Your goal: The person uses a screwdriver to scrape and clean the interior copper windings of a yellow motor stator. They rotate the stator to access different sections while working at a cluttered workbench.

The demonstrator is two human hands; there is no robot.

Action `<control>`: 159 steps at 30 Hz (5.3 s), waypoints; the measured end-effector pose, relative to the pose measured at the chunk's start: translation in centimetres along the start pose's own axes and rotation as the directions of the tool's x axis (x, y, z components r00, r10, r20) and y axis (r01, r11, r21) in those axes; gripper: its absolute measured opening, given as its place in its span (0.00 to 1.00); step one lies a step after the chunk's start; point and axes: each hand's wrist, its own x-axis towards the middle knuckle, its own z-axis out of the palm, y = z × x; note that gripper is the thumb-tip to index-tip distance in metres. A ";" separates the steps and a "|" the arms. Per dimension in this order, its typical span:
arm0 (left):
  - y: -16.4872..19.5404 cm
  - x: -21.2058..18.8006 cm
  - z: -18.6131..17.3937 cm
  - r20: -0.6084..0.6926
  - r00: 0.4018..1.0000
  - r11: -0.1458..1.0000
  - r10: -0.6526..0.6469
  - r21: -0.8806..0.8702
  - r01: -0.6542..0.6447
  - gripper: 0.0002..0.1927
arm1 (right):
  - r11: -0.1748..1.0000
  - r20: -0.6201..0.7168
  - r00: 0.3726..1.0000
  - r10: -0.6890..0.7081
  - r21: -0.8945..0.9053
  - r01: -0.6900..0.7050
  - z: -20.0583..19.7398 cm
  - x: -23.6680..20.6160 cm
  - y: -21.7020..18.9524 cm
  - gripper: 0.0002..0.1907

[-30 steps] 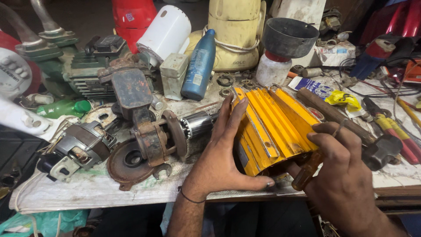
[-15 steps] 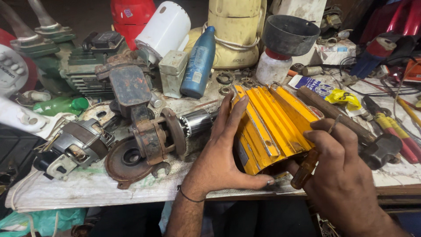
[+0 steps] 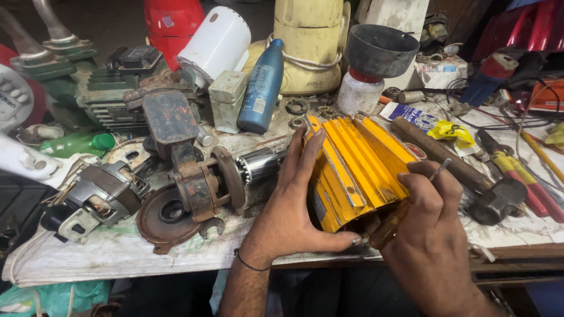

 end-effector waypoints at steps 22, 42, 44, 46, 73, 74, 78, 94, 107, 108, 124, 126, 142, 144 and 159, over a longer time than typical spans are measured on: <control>-0.4 -0.5 -0.3 -0.002 0.997 0.997 0.075 -0.025 -0.075 0.79 | 0.869 0.011 0.984 0.180 0.466 -0.165 2.1 -7.1 2.3 0.13; -0.9 -0.4 -0.1 0.006 0.996 0.996 0.086 0.002 -0.086 0.79 | 0.893 0.018 0.984 0.179 0.416 -0.170 1.8 -5.1 1.5 0.14; -0.9 -0.4 -0.1 0.008 0.996 0.997 0.083 0.000 -0.083 0.79 | 0.894 0.017 0.983 0.182 0.413 -0.173 1.8 -5.2 1.5 0.13; -1.0 -0.4 0.0 0.011 0.997 0.997 0.073 0.000 -0.073 0.79 | 0.890 0.023 0.983 0.184 0.419 -0.177 1.9 -5.3 1.6 0.14; -0.5 -0.5 -0.3 -0.009 0.996 0.996 0.085 -0.016 -0.085 0.78 | 0.892 0.012 0.995 0.095 0.443 -0.091 1.4 -4.2 1.7 0.14; -0.5 -0.5 -0.3 -0.004 0.997 0.997 0.074 -0.016 -0.074 0.78 | 0.886 0.020 0.995 0.094 0.455 -0.093 1.2 -4.1 1.6 0.14; -0.5 -0.5 -0.3 0.002 0.998 0.998 0.056 -0.006 -0.056 0.78 | 0.899 0.046 0.992 0.115 0.421 -0.124 0.5 -3.5 0.9 0.13; -0.3 -0.4 -0.6 -0.001 0.998 0.998 0.069 -0.011 -0.069 0.75 | 0.940 0.153 0.987 0.046 0.327 -0.094 -0.5 -2.6 0.3 0.13; -1.3 2.9 -2.2 0.077 0.958 0.705 -0.277 -0.661 0.257 0.70 | 0.850 -0.015 1.000 -0.007 0.527 0.014 0.8 -3.6 2.0 0.13; -1.5 2.7 -2.4 0.108 0.968 0.716 -0.226 -0.655 0.241 0.69 | 0.835 -0.071 0.997 -0.023 0.547 0.058 0.8 -4.1 2.2 0.13; -2.2 3.4 -1.1 -0.135 0.967 0.804 -0.215 -0.587 0.097 0.44 | 0.500 0.306 0.726 0.616 0.560 -0.660 3.4 -5.0 2.0 0.23; -1.4 3.2 -0.9 -0.207 0.935 0.801 -0.289 -0.588 0.118 0.41 | 0.487 0.275 0.728 0.628 0.592 -0.643 4.3 -4.7 2.4 0.22; -4.9 0.1 -2.0 -0.121 0.890 0.844 -0.439 -0.396 0.362 0.10 | 0.605 0.120 0.836 0.536 0.637 -0.479 7.3 -2.5 6.9 0.11; -6.6 0.7 -2.2 -0.059 0.893 0.860 -0.445 -0.307 0.408 0.12 | 0.578 0.154 0.809 0.568 0.625 -0.524 7.2 -3.9 6.4 0.07; -3.5 1.7 -2.5 -0.119 0.973 0.979 -0.197 0.028 0.201 0.11 | 0.775 0.109 0.982 0.155 0.603 -0.189 5.8 -4.5 5.3 0.30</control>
